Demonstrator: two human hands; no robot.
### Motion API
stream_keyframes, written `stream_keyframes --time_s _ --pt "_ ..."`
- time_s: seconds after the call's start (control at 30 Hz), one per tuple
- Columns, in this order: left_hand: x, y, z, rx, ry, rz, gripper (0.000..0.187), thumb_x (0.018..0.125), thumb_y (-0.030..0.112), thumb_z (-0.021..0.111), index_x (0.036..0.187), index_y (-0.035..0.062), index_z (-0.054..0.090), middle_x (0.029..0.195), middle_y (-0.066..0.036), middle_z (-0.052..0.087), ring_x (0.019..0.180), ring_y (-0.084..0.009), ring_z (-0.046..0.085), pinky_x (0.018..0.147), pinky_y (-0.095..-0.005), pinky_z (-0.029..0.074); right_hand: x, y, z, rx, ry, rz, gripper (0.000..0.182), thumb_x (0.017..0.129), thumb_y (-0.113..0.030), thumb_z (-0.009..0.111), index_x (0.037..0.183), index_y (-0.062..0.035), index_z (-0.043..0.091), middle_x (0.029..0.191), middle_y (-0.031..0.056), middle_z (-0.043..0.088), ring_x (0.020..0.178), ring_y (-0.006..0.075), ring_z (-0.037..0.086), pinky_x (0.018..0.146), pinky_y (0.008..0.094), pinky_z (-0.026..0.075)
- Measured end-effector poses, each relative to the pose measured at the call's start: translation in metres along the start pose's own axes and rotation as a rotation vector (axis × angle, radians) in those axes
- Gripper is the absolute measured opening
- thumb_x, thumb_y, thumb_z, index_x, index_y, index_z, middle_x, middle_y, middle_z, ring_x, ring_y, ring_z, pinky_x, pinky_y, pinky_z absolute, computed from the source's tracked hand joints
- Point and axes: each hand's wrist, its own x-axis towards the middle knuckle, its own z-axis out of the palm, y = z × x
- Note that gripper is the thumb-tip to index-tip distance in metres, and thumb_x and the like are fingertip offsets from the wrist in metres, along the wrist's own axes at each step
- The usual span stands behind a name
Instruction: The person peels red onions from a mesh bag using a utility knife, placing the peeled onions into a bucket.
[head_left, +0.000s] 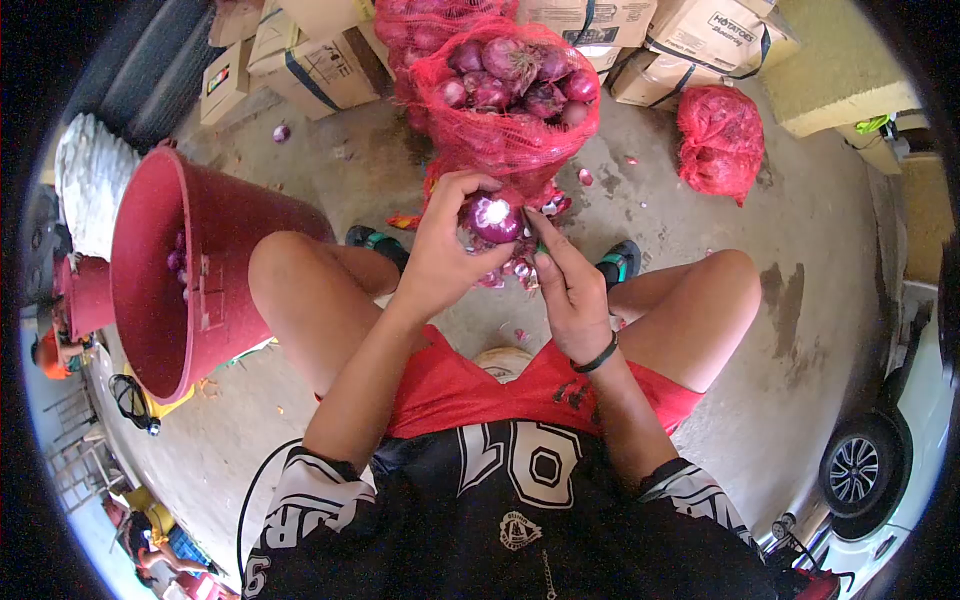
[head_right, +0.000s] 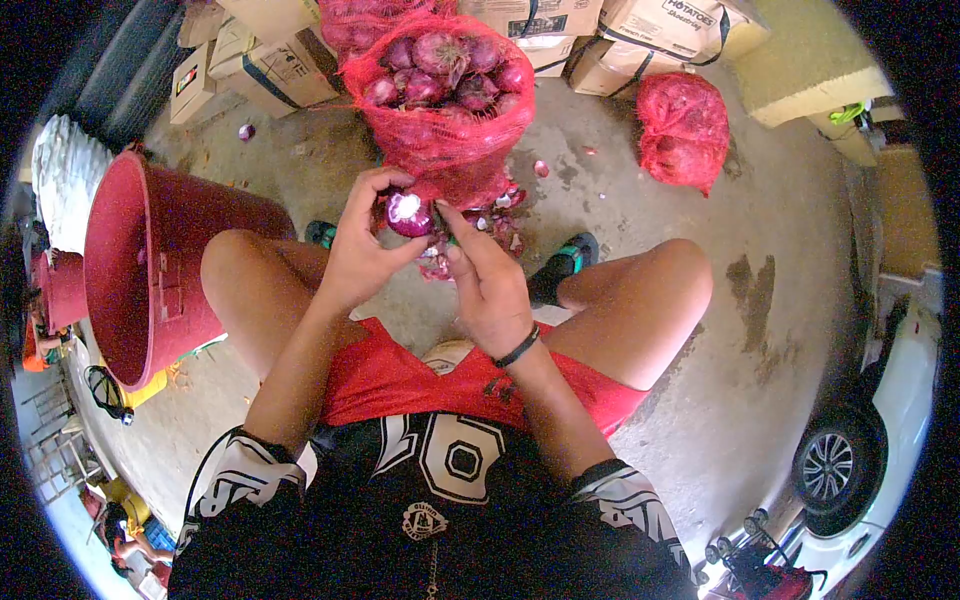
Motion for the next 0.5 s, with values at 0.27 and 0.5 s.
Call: stream_keyframes --time_s 0.27,0.5 --pt "-0.003 0.002 0.002 -0.717 -0.078 -0.237 0.056 0.075 -0.004 0.072 0.123 0.0038 0.045 0.121 -0.007 0.048 0.115 -0.0161 0.050 0.100 -0.0328 0.043 -0.001 -0.003 -0.011 0.719 0.075 0.339 0.047 0.103 -0.029 0.044 0.146 -0.0105 0.038 0.076 -0.0056 0.045 0.054 0.0024 0.031 0.047 0.0174 0.025" --pt "-0.003 -0.014 -0.001 -1.006 -0.087 -0.401 0.054 0.085 0.008 0.065 0.131 0.0046 0.038 0.125 -0.014 0.054 0.115 -0.0261 0.057 0.102 -0.0426 0.044 0.000 -0.010 -0.026 0.881 0.126 0.286 0.052 0.101 -0.032 0.046 0.148 -0.0131 0.033 0.079 0.0002 0.046 0.056 0.0065 0.039 0.048 0.0188 0.029"
